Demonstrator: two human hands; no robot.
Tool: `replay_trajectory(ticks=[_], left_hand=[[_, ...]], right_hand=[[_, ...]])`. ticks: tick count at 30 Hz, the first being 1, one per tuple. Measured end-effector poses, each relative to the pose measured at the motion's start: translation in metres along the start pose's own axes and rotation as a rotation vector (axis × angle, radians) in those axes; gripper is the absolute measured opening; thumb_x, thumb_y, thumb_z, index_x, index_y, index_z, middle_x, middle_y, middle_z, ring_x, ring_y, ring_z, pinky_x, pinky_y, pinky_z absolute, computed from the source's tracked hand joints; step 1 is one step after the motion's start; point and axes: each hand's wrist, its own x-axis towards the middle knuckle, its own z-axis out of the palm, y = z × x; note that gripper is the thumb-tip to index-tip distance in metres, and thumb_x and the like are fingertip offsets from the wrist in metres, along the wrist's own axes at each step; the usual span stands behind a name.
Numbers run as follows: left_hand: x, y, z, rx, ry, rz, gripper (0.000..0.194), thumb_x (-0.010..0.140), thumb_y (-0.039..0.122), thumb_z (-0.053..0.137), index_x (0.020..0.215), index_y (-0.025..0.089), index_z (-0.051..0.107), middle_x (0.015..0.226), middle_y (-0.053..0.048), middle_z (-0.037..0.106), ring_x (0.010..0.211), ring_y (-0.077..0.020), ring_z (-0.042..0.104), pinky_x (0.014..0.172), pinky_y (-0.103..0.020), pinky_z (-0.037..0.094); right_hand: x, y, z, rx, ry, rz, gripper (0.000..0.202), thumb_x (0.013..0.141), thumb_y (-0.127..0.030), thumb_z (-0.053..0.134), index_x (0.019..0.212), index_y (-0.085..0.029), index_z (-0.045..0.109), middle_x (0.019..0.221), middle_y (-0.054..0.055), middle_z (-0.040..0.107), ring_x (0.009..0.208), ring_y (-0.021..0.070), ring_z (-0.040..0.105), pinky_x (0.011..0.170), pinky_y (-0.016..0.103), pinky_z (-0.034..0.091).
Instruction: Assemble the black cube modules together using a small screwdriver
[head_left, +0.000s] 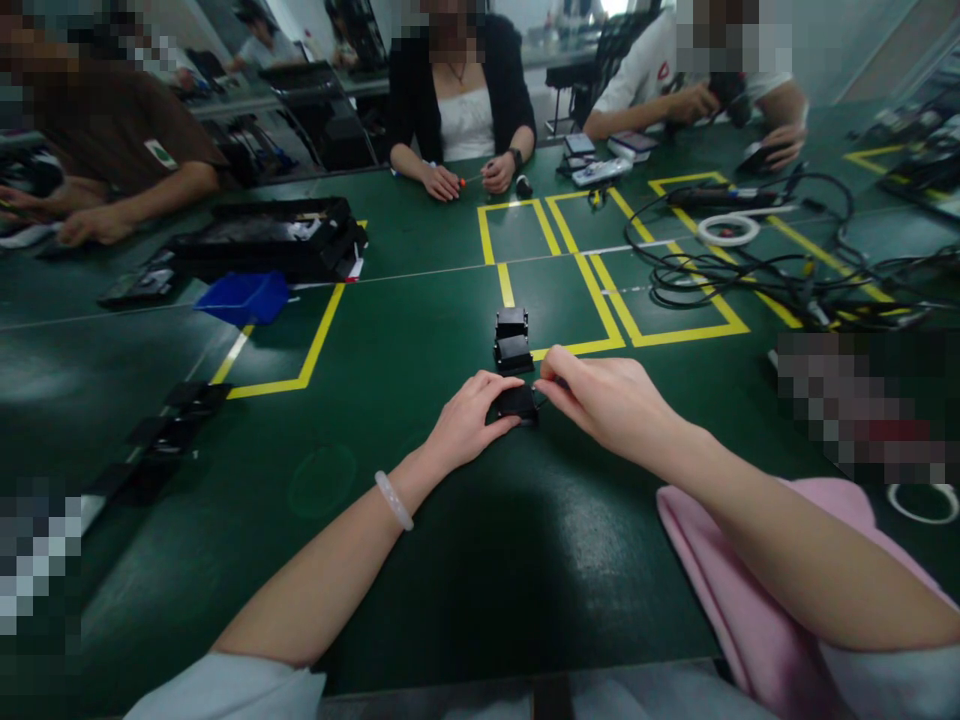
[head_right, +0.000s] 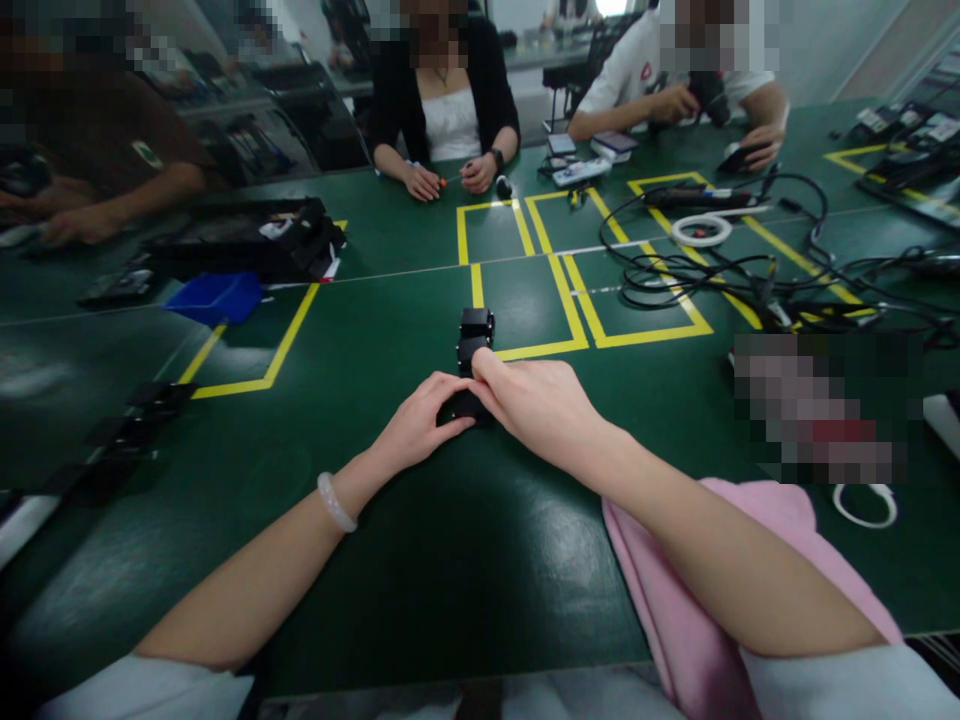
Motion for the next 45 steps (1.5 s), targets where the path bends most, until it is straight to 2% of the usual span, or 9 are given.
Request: replay_trajectory(ticks=[4, 9, 16, 27, 35, 41, 45], left_hand=[[-0.0002, 0.0011, -0.0005, -0.003, -0.002, -0.002, 0.041, 0.085, 0.029, 0.06, 0.124, 0.026, 0.05, 0.115, -0.006, 0.054, 0.11, -0.023, 0.051, 0.096, -0.039, 0.043], [-0.0001, 0.0016, -0.0013, 0.001, -0.012, -0.008, 0.041, 0.085, 0.031, 0.059, 0.125, 0.026, 0.05, 0.116, -0.006, 0.054, 0.11, -0.0233, 0.05, 0.095, -0.039, 0.043], [0.0004, 0.0015, -0.001, 0.0, -0.006, -0.008, 0.042, 0.084, 0.031, 0.06, 0.125, 0.026, 0.05, 0.116, -0.006, 0.054, 0.11, -0.0232, 0.051, 0.096, -0.039, 0.043], [-0.0002, -0.0003, 0.0011, -0.001, 0.007, 0.001, 0.043, 0.083, 0.029, 0.061, 0.125, 0.026, 0.05, 0.115, -0.006, 0.054, 0.109, -0.023, 0.051, 0.095, -0.039, 0.043], [0.0002, 0.002, -0.0012, 0.002, -0.009, -0.005, 0.042, 0.084, 0.029, 0.059, 0.125, 0.026, 0.05, 0.115, -0.006, 0.054, 0.11, -0.0232, 0.05, 0.096, -0.039, 0.043], [-0.0001, 0.0008, -0.0002, -0.002, 0.0, 0.001, 0.043, 0.084, 0.028, 0.06, 0.125, 0.026, 0.049, 0.114, -0.006, 0.054, 0.109, -0.0234, 0.051, 0.095, -0.04, 0.043], [-0.0002, 0.001, -0.0003, -0.002, -0.005, 0.001, 0.042, 0.084, 0.028, 0.059, 0.125, 0.026, 0.049, 0.115, -0.006, 0.054, 0.11, -0.0236, 0.051, 0.095, -0.04, 0.043]], right_hand=[[-0.0006, 0.0005, 0.0018, 0.031, 0.052, -0.021, 0.016, 0.093, -0.027, 0.038, 0.101, -0.018, 0.049, 0.079, 0.0, 0.066, 0.065, 0.0142, 0.061, 0.053, 0.025, 0.027], [-0.0007, 0.0016, 0.002, -0.038, 0.026, -0.022, 0.023, 0.095, -0.036, 0.034, 0.092, -0.019, 0.05, 0.071, -0.001, 0.064, 0.059, 0.0146, 0.059, 0.051, 0.025, 0.024], [-0.0014, 0.0073, 0.0022, -0.006, 0.032, -0.007, 0.016, 0.094, -0.03, 0.036, 0.098, -0.019, 0.047, 0.071, -0.001, 0.063, 0.055, 0.0135, 0.056, 0.05, 0.024, 0.024], [0.0007, 0.0048, 0.0048, -0.04, 0.037, 0.032, 0.024, 0.095, -0.04, 0.037, 0.095, -0.019, 0.049, 0.07, 0.0, 0.064, 0.058, 0.0165, 0.06, 0.05, 0.025, 0.023], [-0.0009, 0.0038, 0.006, 0.045, 0.068, 0.033, 0.018, 0.093, -0.028, 0.038, 0.105, -0.018, 0.046, 0.077, 0.0, 0.065, 0.059, 0.0146, 0.059, 0.052, 0.024, 0.026], [0.0002, 0.0019, 0.0035, 0.02, 0.021, 0.045, 0.02, 0.094, -0.034, 0.036, 0.096, -0.019, 0.049, 0.075, 0.001, 0.065, 0.06, 0.0152, 0.059, 0.052, 0.025, 0.027], [0.0002, 0.0009, 0.0019, 0.064, 0.027, 0.025, 0.019, 0.093, -0.028, 0.036, 0.104, -0.018, 0.047, 0.078, 0.001, 0.066, 0.062, 0.0148, 0.06, 0.054, 0.024, 0.029]])
